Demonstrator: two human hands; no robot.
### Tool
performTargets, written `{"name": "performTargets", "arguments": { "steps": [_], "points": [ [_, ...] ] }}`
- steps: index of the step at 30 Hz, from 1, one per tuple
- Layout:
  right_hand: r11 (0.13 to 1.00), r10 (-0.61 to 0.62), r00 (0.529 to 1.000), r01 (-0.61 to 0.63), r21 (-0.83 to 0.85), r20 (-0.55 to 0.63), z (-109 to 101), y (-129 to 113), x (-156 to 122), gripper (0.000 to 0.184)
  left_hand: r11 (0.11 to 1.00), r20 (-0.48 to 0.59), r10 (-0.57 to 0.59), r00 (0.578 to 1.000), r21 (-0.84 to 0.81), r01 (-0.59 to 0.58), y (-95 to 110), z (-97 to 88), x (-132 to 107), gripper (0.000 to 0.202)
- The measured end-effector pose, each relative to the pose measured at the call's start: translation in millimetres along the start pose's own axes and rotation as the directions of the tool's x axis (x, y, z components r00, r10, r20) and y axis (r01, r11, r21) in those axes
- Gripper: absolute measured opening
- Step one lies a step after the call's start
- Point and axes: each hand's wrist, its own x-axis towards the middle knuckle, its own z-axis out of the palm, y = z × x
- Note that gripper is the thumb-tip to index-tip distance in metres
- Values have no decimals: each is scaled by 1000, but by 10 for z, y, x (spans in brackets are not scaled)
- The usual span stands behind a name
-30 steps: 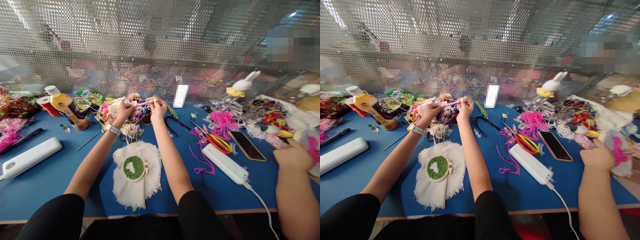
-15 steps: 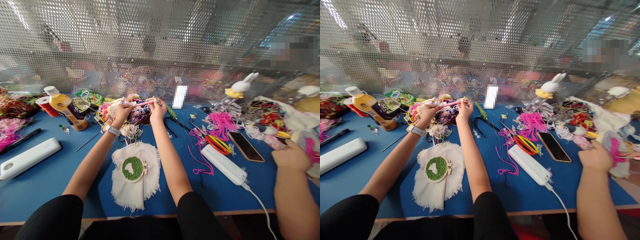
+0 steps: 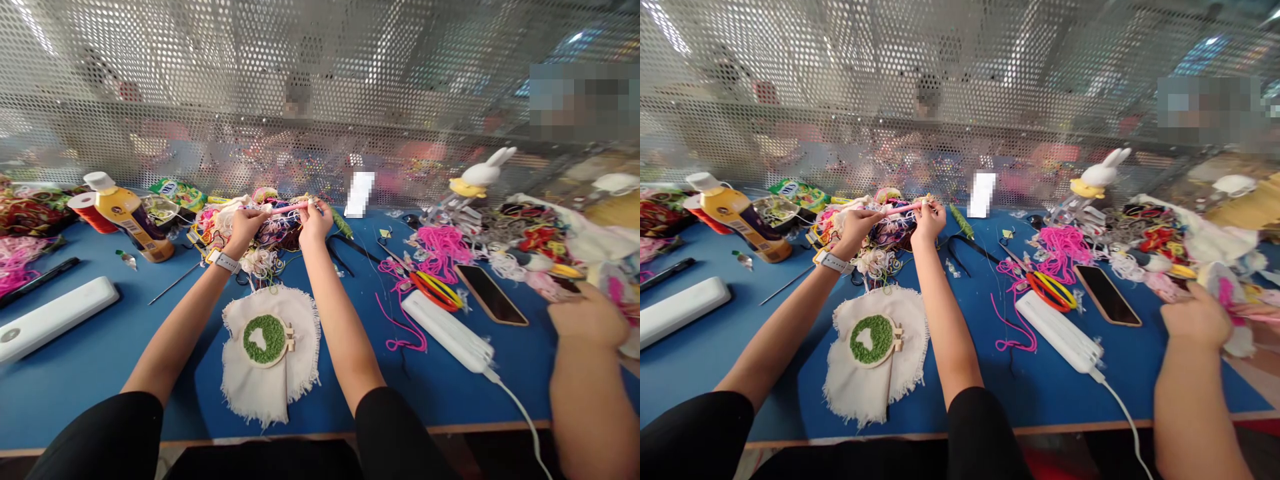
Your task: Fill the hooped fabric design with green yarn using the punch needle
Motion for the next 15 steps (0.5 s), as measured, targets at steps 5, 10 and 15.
{"name": "performTargets", "arguments": {
  "steps": [5,10,15],
  "points": [
    [1000,-1,1000,1,-24,-11,-12,8,1,16,997,13,59,998,57,-59,-37,-8,25,31],
    [998,-3,999,5,-58,41,-12,12,-23,20,972,26,211,977,98,-213,27,-71,71,26],
    [997,9,993,0,-77,122,47,5,-102,19,938,99,333,938,66,-340,121,-83,45,22]
  ]
}}
